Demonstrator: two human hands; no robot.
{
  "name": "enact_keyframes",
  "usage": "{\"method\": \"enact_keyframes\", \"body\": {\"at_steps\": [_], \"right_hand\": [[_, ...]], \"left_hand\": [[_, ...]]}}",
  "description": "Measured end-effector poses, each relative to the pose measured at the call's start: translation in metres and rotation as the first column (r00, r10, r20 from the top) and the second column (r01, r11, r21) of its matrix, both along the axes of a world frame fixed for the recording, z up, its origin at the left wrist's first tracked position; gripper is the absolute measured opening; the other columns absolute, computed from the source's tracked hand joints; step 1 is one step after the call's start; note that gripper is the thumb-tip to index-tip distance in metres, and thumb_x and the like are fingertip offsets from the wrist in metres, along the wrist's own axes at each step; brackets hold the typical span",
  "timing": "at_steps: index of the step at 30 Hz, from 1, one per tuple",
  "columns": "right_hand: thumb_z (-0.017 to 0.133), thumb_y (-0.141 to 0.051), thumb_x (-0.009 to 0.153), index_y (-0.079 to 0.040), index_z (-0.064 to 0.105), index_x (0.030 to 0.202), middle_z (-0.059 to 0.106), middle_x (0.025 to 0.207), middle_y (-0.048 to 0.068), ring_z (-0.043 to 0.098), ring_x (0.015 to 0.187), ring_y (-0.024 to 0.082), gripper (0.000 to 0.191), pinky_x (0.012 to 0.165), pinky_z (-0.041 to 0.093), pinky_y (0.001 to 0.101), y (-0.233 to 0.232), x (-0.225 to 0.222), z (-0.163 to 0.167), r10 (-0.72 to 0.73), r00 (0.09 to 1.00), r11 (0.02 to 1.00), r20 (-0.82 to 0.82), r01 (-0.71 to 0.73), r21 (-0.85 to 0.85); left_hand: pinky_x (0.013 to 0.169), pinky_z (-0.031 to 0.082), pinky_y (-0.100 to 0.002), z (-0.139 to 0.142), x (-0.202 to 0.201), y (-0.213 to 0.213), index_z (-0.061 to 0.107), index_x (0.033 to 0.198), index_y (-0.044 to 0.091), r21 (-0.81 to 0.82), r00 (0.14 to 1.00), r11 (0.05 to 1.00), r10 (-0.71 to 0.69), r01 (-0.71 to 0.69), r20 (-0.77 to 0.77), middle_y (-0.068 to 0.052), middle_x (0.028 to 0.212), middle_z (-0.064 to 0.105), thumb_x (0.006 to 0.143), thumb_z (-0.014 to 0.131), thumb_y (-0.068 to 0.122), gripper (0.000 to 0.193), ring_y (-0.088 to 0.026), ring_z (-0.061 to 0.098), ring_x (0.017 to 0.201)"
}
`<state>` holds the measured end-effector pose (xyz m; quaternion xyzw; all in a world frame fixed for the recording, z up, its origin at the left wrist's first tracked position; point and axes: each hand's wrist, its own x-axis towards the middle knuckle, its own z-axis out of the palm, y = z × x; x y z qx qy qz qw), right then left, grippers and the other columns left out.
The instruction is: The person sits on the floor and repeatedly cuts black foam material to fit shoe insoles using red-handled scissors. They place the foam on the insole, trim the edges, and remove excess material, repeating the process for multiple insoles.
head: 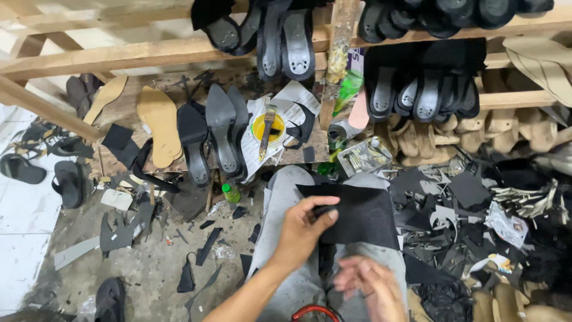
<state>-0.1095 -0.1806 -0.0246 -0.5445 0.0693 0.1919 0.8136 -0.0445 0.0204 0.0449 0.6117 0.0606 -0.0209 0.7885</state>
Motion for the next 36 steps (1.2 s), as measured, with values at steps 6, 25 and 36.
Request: {"method": "enact_keyframes", "body": {"at_steps": [6, 25, 36], "right_hand": [[0.05, -0.039, 0.103, -0.002, 0.054, 0.14, 0.062, 0.139, 0.015, 0.057, 0.128, 0.03, 0.053, 0.109, 0.041, 0.0494, 0.028, 0.042, 0.02, -0.232, 0.928, 0.686, -0.292, 0.368, 0.628], [0.067, -0.009, 0.107, 0.011, 0.067, 0.117, 0.067, 0.132, 0.022, 0.065, 0.131, 0.029, 0.023, 0.117, 0.048, 0.0427, -0.012, 0.116, -0.037, -0.484, 0.515, 0.707, 0.707, 0.707, -0.031], [0.064, -0.014, 0.109, 0.008, 0.062, 0.128, 0.064, 0.14, 0.019, 0.062, 0.137, 0.028, 0.029, 0.121, 0.044, 0.0431, -0.009, 0.138, -0.026, -0.674, 0.687, 0.736, 0.27, 0.654, 0.173]], "left_hand": [[0.068, 0.052, -0.019, 0.044, -0.022, -0.011, 0.068, 0.131, 0.004, 0.174, 0.986, 0.984, -0.048, 0.021, 0.157, -0.002, 0.107, 0.059, 0.09, 0.073, -0.003, 0.042, -0.005, 0.061, 0.086], [0.088, 0.058, -0.035, -0.041, 0.077, 0.174, 0.064, 0.127, -0.001, 0.567, 0.736, 0.484, 0.543, -0.667, 0.404, -0.019, 0.127, 0.061, 0.089, 0.07, 0.002, 0.039, -0.026, 0.063, 0.112], [0.098, 0.049, -0.049, 0.009, 0.139, 0.213, 0.032, 0.148, 0.011, 0.88, 0.788, 0.341, 0.612, -0.331, 0.059, -0.025, 0.129, 0.049, 0.064, 0.088, 0.011, 0.1, -0.045, 0.054, 0.118]]}}
